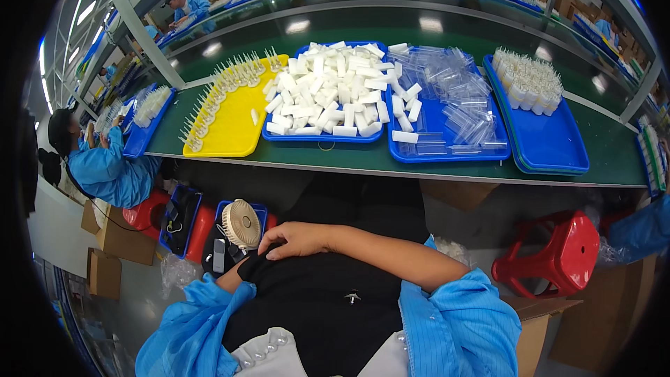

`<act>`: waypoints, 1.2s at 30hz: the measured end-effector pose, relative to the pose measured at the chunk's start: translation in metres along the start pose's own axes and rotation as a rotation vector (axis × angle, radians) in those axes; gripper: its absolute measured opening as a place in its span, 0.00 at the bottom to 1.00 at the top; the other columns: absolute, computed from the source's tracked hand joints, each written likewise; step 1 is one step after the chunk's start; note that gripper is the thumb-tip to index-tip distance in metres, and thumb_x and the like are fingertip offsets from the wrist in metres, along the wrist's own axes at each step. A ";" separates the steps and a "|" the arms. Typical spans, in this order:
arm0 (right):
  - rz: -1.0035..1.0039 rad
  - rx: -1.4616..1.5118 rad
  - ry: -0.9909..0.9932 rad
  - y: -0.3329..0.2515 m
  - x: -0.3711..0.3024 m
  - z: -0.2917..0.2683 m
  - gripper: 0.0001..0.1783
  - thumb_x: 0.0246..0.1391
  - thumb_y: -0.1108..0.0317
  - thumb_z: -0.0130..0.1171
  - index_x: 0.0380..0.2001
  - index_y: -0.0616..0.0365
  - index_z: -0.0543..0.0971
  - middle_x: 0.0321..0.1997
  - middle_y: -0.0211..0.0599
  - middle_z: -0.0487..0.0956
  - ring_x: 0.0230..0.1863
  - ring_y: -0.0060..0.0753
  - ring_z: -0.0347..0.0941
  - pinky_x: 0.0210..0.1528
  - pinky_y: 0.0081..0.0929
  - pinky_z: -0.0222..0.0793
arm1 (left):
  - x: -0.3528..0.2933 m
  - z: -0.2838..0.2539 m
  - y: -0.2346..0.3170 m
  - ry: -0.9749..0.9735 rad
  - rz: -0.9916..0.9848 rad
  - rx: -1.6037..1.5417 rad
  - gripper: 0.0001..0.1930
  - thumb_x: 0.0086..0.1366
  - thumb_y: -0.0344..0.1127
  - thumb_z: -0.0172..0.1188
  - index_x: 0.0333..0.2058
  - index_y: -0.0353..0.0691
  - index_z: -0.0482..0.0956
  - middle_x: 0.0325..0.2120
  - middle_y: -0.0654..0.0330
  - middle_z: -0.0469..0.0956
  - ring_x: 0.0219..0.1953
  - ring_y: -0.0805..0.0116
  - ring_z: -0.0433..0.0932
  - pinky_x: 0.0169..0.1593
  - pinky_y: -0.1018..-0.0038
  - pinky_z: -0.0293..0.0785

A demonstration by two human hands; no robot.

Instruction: The person places a rubber-banded bundle onto a tray, fits white foam blocks onto plastic fixtures, slides clear plastic sleeves over the foam pieces, and binds the assembled components together with a rubber band.

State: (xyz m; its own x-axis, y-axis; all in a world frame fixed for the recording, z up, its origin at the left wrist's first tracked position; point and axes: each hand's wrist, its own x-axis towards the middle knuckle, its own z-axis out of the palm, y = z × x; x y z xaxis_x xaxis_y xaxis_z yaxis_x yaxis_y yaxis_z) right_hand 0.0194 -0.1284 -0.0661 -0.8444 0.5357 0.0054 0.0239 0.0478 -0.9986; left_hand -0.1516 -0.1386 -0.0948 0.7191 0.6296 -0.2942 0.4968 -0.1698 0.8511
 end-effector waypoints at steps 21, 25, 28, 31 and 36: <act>0.226 -0.604 0.701 0.099 -0.015 -0.058 0.10 0.47 0.72 0.57 0.36 0.52 0.76 0.38 0.43 0.76 0.38 0.47 0.73 0.43 0.37 0.69 | -0.018 -0.103 -0.002 0.432 -0.336 0.197 0.13 0.63 0.39 0.52 0.29 0.34 0.75 0.23 0.55 0.74 0.29 0.63 0.74 0.37 0.70 0.68; 0.670 -0.328 0.527 0.056 -0.019 -0.070 0.18 0.52 0.65 0.55 0.48 0.51 0.72 0.39 0.45 0.77 0.44 0.44 0.72 0.48 0.34 0.66 | -0.010 -0.135 0.028 1.071 0.186 0.618 0.07 0.52 0.25 0.60 0.31 0.35 0.75 0.28 0.53 0.76 0.32 0.55 0.75 0.41 0.66 0.71; 0.510 -0.323 0.448 0.050 -0.043 -0.067 0.23 0.53 0.60 0.54 0.52 0.52 0.69 0.49 0.49 0.72 0.52 0.47 0.68 0.54 0.34 0.63 | 0.013 -0.178 0.036 1.010 0.116 0.808 0.10 0.52 0.25 0.60 0.34 0.35 0.74 0.33 0.51 0.75 0.36 0.53 0.74 0.41 0.66 0.70; 0.410 -0.302 0.425 0.018 -0.059 -0.065 0.23 0.54 0.57 0.54 0.52 0.54 0.69 0.57 0.50 0.65 0.57 0.50 0.63 0.59 0.36 0.59 | 0.029 -0.221 0.024 1.001 -0.100 1.031 0.11 0.52 0.27 0.59 0.37 0.36 0.74 0.36 0.50 0.74 0.40 0.49 0.73 0.43 0.63 0.70; 0.158 -0.101 0.535 -0.057 -0.067 -0.067 0.13 0.47 0.70 0.61 0.38 0.58 0.77 0.36 0.37 0.77 0.32 0.35 0.75 0.37 0.29 0.70 | 0.044 -0.260 0.002 0.811 -0.432 1.108 0.17 0.50 0.33 0.62 0.40 0.41 0.72 0.38 0.54 0.73 0.37 0.50 0.75 0.37 0.62 0.72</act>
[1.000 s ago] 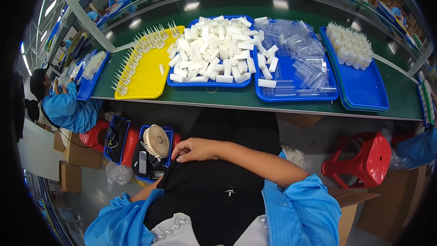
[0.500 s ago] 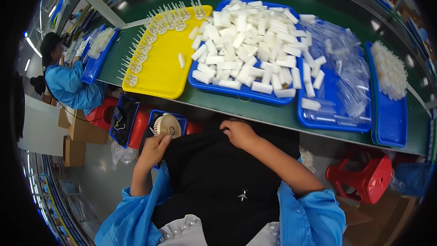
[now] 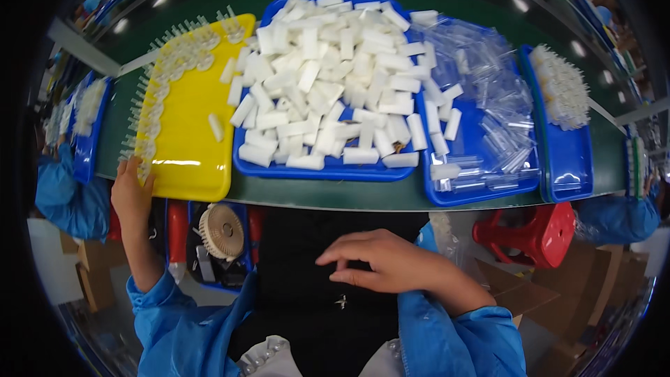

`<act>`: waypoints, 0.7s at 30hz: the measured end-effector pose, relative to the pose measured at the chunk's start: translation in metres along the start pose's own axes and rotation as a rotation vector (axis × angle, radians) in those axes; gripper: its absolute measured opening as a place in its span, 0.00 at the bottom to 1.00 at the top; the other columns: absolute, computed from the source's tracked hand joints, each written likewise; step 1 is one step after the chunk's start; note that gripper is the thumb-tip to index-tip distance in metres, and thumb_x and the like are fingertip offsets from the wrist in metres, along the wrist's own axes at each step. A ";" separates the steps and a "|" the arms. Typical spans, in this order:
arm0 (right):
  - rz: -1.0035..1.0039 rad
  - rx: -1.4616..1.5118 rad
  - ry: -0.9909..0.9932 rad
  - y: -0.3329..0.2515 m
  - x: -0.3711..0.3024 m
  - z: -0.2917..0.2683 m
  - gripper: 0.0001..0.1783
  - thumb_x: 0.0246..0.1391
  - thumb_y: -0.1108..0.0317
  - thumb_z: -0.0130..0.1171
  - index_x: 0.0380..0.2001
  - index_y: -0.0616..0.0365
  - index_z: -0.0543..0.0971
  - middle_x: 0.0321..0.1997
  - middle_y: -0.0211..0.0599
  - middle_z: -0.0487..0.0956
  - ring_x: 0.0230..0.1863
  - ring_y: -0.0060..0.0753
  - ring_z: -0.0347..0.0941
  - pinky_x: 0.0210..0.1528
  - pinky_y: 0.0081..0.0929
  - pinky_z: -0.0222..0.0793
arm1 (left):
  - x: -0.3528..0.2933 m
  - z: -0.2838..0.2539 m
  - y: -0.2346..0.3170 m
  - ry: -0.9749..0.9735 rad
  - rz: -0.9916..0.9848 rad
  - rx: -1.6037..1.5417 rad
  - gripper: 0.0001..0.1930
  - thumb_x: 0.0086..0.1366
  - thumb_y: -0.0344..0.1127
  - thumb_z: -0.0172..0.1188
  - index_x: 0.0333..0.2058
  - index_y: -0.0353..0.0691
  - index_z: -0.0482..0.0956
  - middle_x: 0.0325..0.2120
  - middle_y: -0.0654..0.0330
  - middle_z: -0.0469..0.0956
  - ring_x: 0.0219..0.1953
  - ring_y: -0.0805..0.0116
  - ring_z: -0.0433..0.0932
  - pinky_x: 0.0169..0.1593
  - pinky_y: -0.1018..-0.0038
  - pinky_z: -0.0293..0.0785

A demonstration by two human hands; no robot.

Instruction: The person places a rubber-banded bundle onto a tray, fits white foam blocks onto plastic fixtures, slides clear plastic sleeves over the foam pieces, and binds the assembled components together with a rubber band.

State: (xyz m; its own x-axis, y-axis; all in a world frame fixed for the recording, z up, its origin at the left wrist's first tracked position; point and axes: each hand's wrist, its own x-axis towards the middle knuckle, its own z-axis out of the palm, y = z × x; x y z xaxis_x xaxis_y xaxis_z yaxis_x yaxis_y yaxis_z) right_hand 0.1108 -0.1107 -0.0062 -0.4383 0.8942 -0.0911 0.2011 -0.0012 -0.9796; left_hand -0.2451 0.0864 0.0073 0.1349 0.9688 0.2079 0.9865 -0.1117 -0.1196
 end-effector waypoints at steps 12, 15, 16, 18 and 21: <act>-0.092 -1.131 0.579 -0.007 0.064 -0.066 0.07 0.37 0.75 0.57 0.26 0.58 0.74 0.28 0.36 0.74 0.33 0.39 0.70 0.36 0.34 0.65 | 0.004 0.020 -0.026 0.132 0.103 -0.314 0.12 0.56 0.24 0.55 0.40 0.37 0.68 0.31 0.56 0.70 0.30 0.64 0.72 0.34 0.75 0.68; -0.127 -1.234 0.516 -0.002 0.078 -0.066 0.06 0.34 0.75 0.53 0.22 0.58 0.73 0.24 0.34 0.72 0.33 0.37 0.67 0.34 0.31 0.62 | -0.020 0.001 -0.024 0.210 -0.141 -0.831 0.08 0.59 0.23 0.53 0.37 0.34 0.68 0.36 0.58 0.70 0.36 0.70 0.72 0.38 0.77 0.68; -0.102 -1.231 0.498 -0.002 0.081 -0.066 0.07 0.34 0.75 0.55 0.23 0.57 0.74 0.24 0.33 0.73 0.33 0.36 0.67 0.34 0.30 0.61 | -0.026 0.000 -0.014 0.284 -0.111 -1.012 0.06 0.61 0.25 0.52 0.37 0.33 0.67 0.38 0.58 0.70 0.38 0.73 0.71 0.40 0.78 0.68; -0.080 -1.229 0.479 -0.007 0.082 -0.067 0.08 0.34 0.74 0.56 0.24 0.57 0.75 0.25 0.33 0.74 0.33 0.36 0.67 0.35 0.29 0.61 | -0.036 -0.008 0.021 0.370 -0.056 -1.138 0.07 0.61 0.25 0.52 0.38 0.34 0.67 0.37 0.57 0.70 0.38 0.72 0.71 0.40 0.78 0.68; -0.043 -1.126 0.487 -0.007 0.079 -0.072 0.14 0.39 0.74 0.62 0.34 0.56 0.78 0.31 0.30 0.77 0.37 0.34 0.69 0.38 0.29 0.60 | -0.054 -0.017 0.078 0.207 0.183 -1.696 0.09 0.59 0.23 0.53 0.39 0.36 0.65 0.34 0.56 0.69 0.38 0.68 0.72 0.41 0.75 0.70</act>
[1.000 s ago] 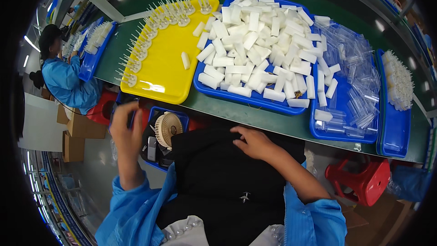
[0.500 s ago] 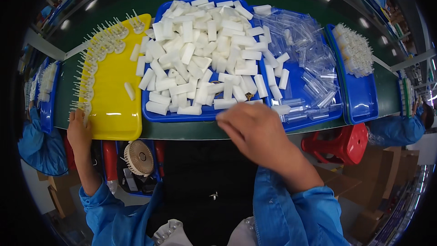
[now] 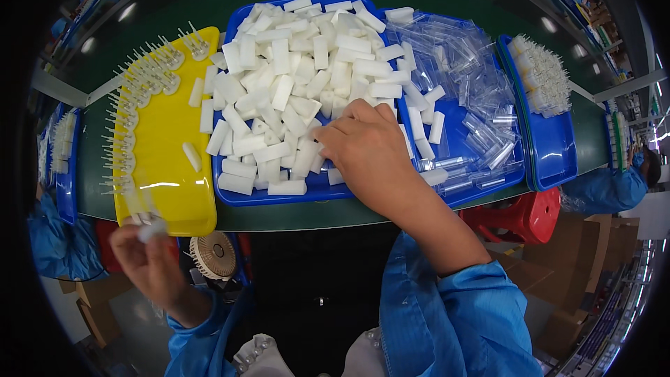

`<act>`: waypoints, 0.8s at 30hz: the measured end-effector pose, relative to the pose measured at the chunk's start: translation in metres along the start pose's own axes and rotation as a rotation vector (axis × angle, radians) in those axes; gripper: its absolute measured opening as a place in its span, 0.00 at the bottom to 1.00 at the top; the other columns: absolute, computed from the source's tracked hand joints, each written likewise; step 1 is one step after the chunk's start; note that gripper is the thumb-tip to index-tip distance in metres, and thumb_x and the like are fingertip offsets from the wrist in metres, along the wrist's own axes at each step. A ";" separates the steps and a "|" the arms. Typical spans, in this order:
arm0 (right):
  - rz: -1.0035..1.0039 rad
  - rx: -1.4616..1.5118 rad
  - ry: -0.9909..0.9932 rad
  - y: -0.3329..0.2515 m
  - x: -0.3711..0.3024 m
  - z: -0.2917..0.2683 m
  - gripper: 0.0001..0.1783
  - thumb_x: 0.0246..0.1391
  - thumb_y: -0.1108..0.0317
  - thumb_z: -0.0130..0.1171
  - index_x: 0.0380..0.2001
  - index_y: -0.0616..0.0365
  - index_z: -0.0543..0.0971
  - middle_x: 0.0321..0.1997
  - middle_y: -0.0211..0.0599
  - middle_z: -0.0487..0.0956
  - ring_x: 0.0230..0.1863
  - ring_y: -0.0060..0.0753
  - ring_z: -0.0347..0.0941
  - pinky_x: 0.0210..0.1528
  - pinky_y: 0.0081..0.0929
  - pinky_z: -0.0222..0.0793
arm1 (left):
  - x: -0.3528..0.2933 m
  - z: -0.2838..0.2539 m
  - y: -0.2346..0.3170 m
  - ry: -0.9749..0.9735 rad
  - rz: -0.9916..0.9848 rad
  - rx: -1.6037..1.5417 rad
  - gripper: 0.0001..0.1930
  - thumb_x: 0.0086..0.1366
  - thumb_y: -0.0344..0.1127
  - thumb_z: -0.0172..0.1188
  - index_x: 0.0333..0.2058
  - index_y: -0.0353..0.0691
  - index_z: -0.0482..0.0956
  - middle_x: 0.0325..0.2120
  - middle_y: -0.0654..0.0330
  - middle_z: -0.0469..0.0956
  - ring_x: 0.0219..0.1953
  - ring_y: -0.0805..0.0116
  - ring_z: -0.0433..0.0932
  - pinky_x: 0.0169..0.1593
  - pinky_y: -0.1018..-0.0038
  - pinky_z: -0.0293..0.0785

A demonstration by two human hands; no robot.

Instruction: The person places a rubber-banded bundle onto a tray, fits white foam blocks onto plastic fixtures, slides clear plastic sleeves over the foam pieces, and binds the assembled components together with a rubber band.

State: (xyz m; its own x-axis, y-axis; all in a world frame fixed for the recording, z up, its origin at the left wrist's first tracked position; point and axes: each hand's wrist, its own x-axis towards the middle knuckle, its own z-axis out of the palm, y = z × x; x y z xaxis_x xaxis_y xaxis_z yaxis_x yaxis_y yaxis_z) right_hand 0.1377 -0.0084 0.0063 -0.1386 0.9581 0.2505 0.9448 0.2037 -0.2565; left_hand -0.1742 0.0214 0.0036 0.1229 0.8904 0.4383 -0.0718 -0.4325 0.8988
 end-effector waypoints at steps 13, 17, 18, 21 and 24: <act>0.147 0.549 0.370 -0.018 -0.029 -0.017 0.22 0.47 0.79 0.57 0.46 0.62 0.66 0.33 0.44 0.76 0.31 0.42 0.75 0.32 0.28 0.72 | -0.024 0.100 -0.018 -0.443 -0.366 -0.531 0.13 0.56 0.24 0.58 0.36 0.38 0.64 0.34 0.53 0.67 0.33 0.62 0.75 0.33 0.70 0.77; 0.103 0.354 0.255 -0.012 -0.040 -0.020 0.20 0.41 0.81 0.59 0.42 0.62 0.74 0.41 0.48 0.77 0.39 0.45 0.76 0.40 0.31 0.73 | -0.028 0.102 -0.019 -0.425 -0.431 -0.633 0.12 0.56 0.25 0.59 0.35 0.39 0.64 0.35 0.51 0.68 0.31 0.64 0.75 0.26 0.76 0.75; 0.104 0.350 0.258 -0.012 -0.043 -0.021 0.20 0.41 0.81 0.59 0.42 0.62 0.74 0.41 0.48 0.77 0.39 0.45 0.76 0.40 0.31 0.73 | -0.029 0.102 -0.018 -0.443 -0.452 -0.728 0.10 0.57 0.24 0.58 0.36 0.37 0.68 0.38 0.48 0.69 0.32 0.68 0.74 0.28 0.79 0.73; 0.092 0.305 0.298 -0.008 -0.052 -0.017 0.22 0.41 0.81 0.58 0.44 0.61 0.75 0.41 0.46 0.77 0.39 0.44 0.76 0.40 0.30 0.73 | -0.031 0.105 -0.017 -0.492 -0.491 -0.863 0.08 0.58 0.23 0.57 0.36 0.36 0.71 0.42 0.45 0.70 0.32 0.72 0.73 0.29 0.82 0.71; 0.064 0.298 0.295 -0.004 -0.057 -0.015 0.20 0.41 0.81 0.56 0.42 0.60 0.77 0.41 0.45 0.77 0.39 0.43 0.76 0.40 0.29 0.73 | -0.032 0.112 -0.016 -0.513 -0.527 -0.916 0.08 0.57 0.23 0.58 0.36 0.35 0.71 0.42 0.44 0.71 0.30 0.73 0.73 0.27 0.82 0.70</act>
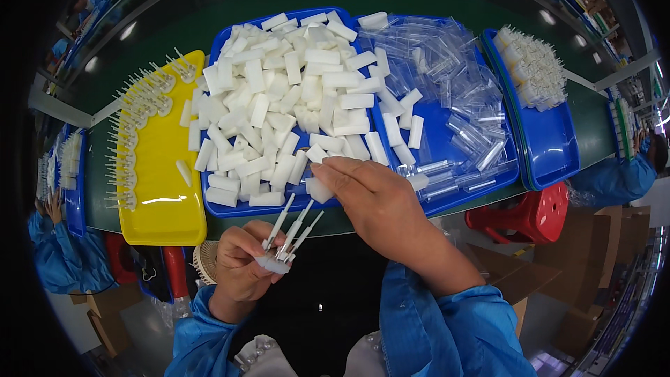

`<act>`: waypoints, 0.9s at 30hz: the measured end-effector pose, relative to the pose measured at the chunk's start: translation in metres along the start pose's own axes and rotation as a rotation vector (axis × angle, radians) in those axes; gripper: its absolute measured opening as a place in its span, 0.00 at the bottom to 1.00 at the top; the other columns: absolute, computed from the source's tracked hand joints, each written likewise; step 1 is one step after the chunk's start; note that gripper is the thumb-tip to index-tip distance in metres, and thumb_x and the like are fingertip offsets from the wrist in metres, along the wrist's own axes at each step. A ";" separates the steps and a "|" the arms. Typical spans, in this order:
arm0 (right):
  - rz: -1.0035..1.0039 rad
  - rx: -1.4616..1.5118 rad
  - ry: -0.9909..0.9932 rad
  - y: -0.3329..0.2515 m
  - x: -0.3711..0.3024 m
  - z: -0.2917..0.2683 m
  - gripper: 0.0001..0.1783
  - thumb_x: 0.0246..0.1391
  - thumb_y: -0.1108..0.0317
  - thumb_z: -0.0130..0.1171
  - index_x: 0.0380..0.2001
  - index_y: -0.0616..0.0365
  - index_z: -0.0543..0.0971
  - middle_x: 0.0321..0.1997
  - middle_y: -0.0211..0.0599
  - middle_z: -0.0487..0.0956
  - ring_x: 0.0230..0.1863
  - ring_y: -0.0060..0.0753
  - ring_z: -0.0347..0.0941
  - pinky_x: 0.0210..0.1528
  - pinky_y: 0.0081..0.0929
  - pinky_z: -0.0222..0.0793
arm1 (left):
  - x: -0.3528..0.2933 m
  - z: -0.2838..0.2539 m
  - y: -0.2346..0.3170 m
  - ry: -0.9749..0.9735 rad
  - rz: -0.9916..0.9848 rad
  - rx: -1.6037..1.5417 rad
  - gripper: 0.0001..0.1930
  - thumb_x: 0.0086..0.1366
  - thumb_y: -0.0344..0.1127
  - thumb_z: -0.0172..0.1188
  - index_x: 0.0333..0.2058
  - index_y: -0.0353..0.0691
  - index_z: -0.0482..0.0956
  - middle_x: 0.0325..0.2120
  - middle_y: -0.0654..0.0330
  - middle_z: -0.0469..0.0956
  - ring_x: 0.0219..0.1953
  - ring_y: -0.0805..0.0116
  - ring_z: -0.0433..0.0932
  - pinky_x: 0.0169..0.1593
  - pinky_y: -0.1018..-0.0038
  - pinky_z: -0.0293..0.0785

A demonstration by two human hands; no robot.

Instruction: The person places a rubber-banded bundle onto a tray, fits white foam blocks onto plastic fixtures, slides clear plastic sleeves over the foam pieces, and binds the assembled components together with a rubber band.

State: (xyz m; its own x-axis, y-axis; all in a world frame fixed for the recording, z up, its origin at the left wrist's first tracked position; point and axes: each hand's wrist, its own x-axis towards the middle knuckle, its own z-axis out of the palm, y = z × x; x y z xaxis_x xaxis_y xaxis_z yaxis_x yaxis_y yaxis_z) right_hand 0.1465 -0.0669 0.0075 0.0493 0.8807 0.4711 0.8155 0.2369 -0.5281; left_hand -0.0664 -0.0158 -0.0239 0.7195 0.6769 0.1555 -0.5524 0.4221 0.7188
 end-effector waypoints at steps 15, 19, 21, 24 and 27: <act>0.048 0.060 -0.001 0.004 -0.005 -0.012 0.19 0.42 0.82 0.55 0.40 0.56 0.78 0.43 0.42 0.76 0.40 0.41 0.76 0.39 0.29 0.74 | 0.004 -0.001 -0.009 0.036 -0.111 -0.012 0.10 0.58 0.23 0.57 0.38 0.35 0.70 0.43 0.44 0.71 0.25 0.76 0.70 0.25 0.83 0.66; 0.057 0.065 -0.002 0.003 -0.005 -0.014 0.20 0.40 0.82 0.56 0.40 0.56 0.78 0.43 0.42 0.76 0.40 0.41 0.76 0.39 0.29 0.74 | 0.005 -0.002 -0.009 0.042 -0.129 -0.039 0.10 0.58 0.23 0.57 0.39 0.36 0.69 0.43 0.44 0.71 0.25 0.76 0.69 0.24 0.83 0.65; 0.051 0.062 -0.007 0.002 -0.006 -0.016 0.20 0.40 0.82 0.56 0.40 0.56 0.78 0.43 0.43 0.76 0.39 0.42 0.76 0.39 0.28 0.74 | 0.005 -0.001 -0.010 0.051 -0.135 -0.040 0.10 0.58 0.23 0.57 0.39 0.36 0.69 0.43 0.44 0.71 0.25 0.76 0.69 0.24 0.83 0.64; 0.034 0.112 -0.055 -0.003 -0.004 -0.021 0.20 0.39 0.82 0.56 0.40 0.56 0.78 0.44 0.44 0.75 0.40 0.41 0.76 0.39 0.28 0.74 | 0.005 -0.001 -0.010 0.025 -0.140 -0.050 0.10 0.58 0.23 0.57 0.39 0.36 0.69 0.43 0.45 0.72 0.27 0.75 0.71 0.25 0.82 0.66; 0.077 0.334 -0.083 -0.002 -0.004 -0.025 0.19 0.42 0.83 0.55 0.41 0.56 0.78 0.47 0.43 0.75 0.42 0.34 0.76 0.36 0.25 0.73 | 0.004 0.001 -0.009 0.007 -0.117 0.079 0.08 0.58 0.23 0.57 0.37 0.36 0.71 0.43 0.46 0.72 0.31 0.72 0.74 0.28 0.81 0.68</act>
State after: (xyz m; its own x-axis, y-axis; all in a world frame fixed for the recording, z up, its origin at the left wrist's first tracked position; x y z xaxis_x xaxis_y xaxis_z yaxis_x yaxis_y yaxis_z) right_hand 0.1593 -0.0811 0.0248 0.0453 0.9284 0.3688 0.5770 0.2771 -0.7683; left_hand -0.0580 -0.0174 -0.0288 0.7738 0.6303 0.0633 -0.4303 0.4496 0.7827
